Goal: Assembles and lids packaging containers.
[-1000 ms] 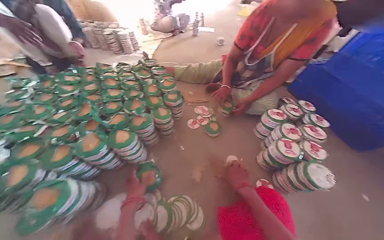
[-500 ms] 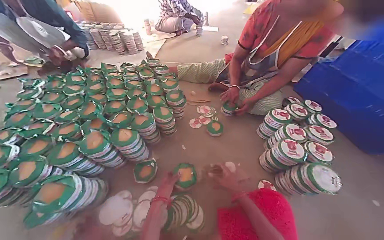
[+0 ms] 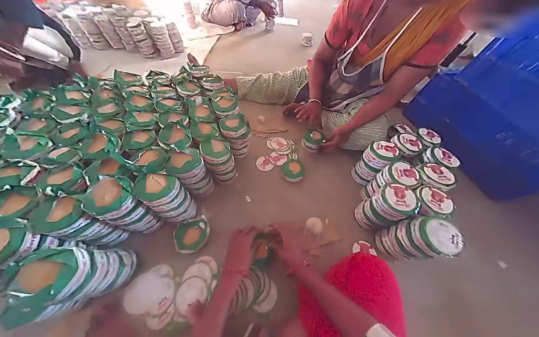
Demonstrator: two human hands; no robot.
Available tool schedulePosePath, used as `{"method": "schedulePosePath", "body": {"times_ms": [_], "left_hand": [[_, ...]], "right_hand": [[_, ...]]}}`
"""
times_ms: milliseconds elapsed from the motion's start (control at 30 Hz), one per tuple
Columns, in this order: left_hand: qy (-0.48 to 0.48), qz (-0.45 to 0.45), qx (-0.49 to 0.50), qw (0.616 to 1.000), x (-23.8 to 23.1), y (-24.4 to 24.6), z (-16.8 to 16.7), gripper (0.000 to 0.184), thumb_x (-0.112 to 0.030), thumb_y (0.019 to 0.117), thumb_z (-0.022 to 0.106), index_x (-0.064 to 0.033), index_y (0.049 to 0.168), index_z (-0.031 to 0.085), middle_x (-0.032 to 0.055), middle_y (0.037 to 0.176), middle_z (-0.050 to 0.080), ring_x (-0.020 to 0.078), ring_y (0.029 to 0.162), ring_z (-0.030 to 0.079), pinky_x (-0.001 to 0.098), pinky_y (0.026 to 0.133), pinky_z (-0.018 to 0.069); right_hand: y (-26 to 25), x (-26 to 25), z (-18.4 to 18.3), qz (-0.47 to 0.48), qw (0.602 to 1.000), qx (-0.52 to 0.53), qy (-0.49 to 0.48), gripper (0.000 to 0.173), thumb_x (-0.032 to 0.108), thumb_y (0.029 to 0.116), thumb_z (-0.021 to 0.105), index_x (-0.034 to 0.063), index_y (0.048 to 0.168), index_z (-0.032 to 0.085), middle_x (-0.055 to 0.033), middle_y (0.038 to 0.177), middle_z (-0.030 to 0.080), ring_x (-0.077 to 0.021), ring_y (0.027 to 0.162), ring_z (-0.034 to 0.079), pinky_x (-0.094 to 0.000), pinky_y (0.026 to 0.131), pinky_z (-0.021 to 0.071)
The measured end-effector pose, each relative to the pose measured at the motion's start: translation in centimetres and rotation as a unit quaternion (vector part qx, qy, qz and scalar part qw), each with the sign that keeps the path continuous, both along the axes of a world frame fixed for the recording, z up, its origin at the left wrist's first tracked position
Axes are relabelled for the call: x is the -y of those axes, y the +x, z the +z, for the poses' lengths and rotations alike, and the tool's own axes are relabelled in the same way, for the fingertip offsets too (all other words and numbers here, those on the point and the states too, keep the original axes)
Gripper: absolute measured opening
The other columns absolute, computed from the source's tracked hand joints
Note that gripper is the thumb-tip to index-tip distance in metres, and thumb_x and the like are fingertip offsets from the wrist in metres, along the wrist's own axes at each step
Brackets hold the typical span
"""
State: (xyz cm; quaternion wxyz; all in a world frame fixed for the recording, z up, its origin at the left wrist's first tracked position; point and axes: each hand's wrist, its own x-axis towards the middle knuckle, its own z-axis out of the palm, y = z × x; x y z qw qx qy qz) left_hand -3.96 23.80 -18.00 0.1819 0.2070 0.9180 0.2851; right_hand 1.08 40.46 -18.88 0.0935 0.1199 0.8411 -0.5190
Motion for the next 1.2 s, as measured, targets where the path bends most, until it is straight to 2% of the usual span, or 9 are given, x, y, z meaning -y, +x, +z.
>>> {"method": "schedulePosePath", "body": {"times_ms": [367, 467, 533, 600, 700, 800, 967, 1133, 1200], "left_hand": [[0.052, 0.002, -0.020, 0.998, 0.3, -1.4, -1.4, 0.021, -0.020, 0.0975, 0.068, -0.0099, 0.113, 0.077, 0.0136, 0.122, 0.069, 0.0368, 0.118, 0.059, 0.0500, 0.105, 0.0442], [0.060, -0.004, -0.102, 0.993, 0.0, -0.4, -2.0, 0.016, -0.014, 0.0964, 0.067, -0.0059, 0.105, 0.078, 0.0164, 0.112, 0.072, 0.0397, 0.114, 0.063, 0.0527, 0.101, 0.0487], [0.084, 0.005, -0.180, 0.980, -0.1, 0.5, -3.1, 0.013, -0.009, 0.0945, 0.067, -0.0042, 0.098, 0.079, 0.0171, 0.104, 0.073, 0.0408, 0.106, 0.066, 0.0537, 0.093, 0.0528], [0.104, 0.020, -0.247, 0.963, -0.3, 1.3, -4.0, 0.013, -0.004, 0.0928, 0.065, -0.0030, 0.094, 0.078, 0.0167, 0.096, 0.073, 0.0403, 0.098, 0.068, 0.0529, 0.086, 0.0549], [0.109, 0.034, -0.324, 0.939, -0.6, 2.5, -5.1, 0.014, -0.004, 0.0898, 0.064, -0.0005, 0.091, 0.077, 0.0178, 0.091, 0.073, 0.0407, 0.090, 0.070, 0.0529, 0.078, 0.0570], [0.113, 0.027, -0.286, 0.951, -0.3, 4.2, -4.6, 0.023, -0.002, 0.0916, 0.059, 0.0029, 0.104, 0.077, 0.0196, 0.109, 0.074, 0.0418, 0.106, 0.069, 0.0527, 0.092, 0.0557], [0.090, -0.052, -0.198, 0.975, 1.6, 5.1, -4.4, 0.051, -0.019, 0.0883, 0.056, 0.0036, 0.133, 0.065, 0.0228, 0.140, 0.060, 0.0445, 0.136, 0.051, 0.0557, 0.115, 0.0385], [0.113, -0.049, -0.182, 0.975, 1.9, 5.2, -5.3, 0.054, -0.016, 0.0865, 0.063, 0.0067, 0.135, 0.061, 0.0275, 0.142, 0.056, 0.0474, 0.138, 0.047, 0.0573, 0.117, 0.0359], [0.130, -0.047, -0.205, 0.969, 1.8, 5.1, -5.9, 0.056, -0.018, 0.0852, 0.062, 0.0078, 0.135, 0.060, 0.0287, 0.140, 0.057, 0.0483, 0.136, 0.049, 0.0584, 0.116, 0.0367]], "right_hand": [[-0.4, 2.8, -1.3, -0.147, 0.988, -0.051, -0.004, 0.043, -0.001, 0.0901, 0.067, -0.0045, 0.132, 0.057, -0.0143, 0.100, 0.074, -0.0231, 0.089, 0.072, -0.0398, 0.085, 0.0584], [0.0, 3.8, -1.2, -0.133, 0.983, -0.085, 0.092, 0.037, 0.000, 0.0909, 0.064, -0.0060, 0.127, 0.062, -0.0192, 0.114, 0.071, -0.0307, 0.106, 0.069, -0.0490, 0.098, 0.0533], [0.4, 4.5, -1.2, -0.119, 0.970, -0.115, 0.176, 0.030, 0.003, 0.0935, 0.062, -0.0055, 0.122, 0.066, -0.0238, 0.118, 0.069, -0.0372, 0.111, 0.068, -0.0525, 0.098, 0.0534], [0.9, 5.4, -1.2, -0.113, 0.951, -0.135, 0.255, 0.028, 0.006, 0.0964, 0.060, -0.0037, 0.121, 0.068, -0.0240, 0.112, 0.070, -0.0377, 0.103, 0.071, -0.0484, 0.091, 0.0581], [1.3, 6.2, -2.7, -0.124, 0.897, -0.240, 0.351, 0.019, 0.004, 0.0887, 0.067, -0.0001, 0.106, 0.074, -0.0182, 0.091, 0.073, -0.0338, 0.081, 0.074, -0.0445, 0.070, 0.0618], [1.6, 6.1, -2.3, -0.093, 0.895, -0.264, 0.347, 0.018, 0.000, 0.0886, 0.067, -0.0011, 0.105, 0.074, -0.0175, 0.087, 0.073, -0.0340, 0.078, 0.074, -0.0446, 0.067, 0.0615], [1.8, 6.1, -1.7, -0.087, 0.919, -0.224, 0.311, 0.019, 0.004, 0.0940, 0.063, -0.0025, 0.109, 0.073, -0.0198, 0.091, 0.073, -0.0359, 0.083, 0.074, -0.0459, 0.071, 0.0618], [3.3, 5.5, 0.5, -0.011, 0.960, -0.075, 0.270, 0.037, 0.006, 0.0989, 0.055, -0.0039, 0.134, 0.060, -0.0240, 0.116, 0.070, -0.0376, 0.100, 0.072, -0.0482, 0.085, 0.0595], [3.9, 5.6, 0.3, 0.003, 0.949, -0.096, 0.300, 0.039, 0.005, 0.0945, 0.059, -0.0048, 0.132, 0.061, -0.0230, 0.114, 0.071, -0.0356, 0.096, 0.073, -0.0460, 0.081, 0.0605]]}}
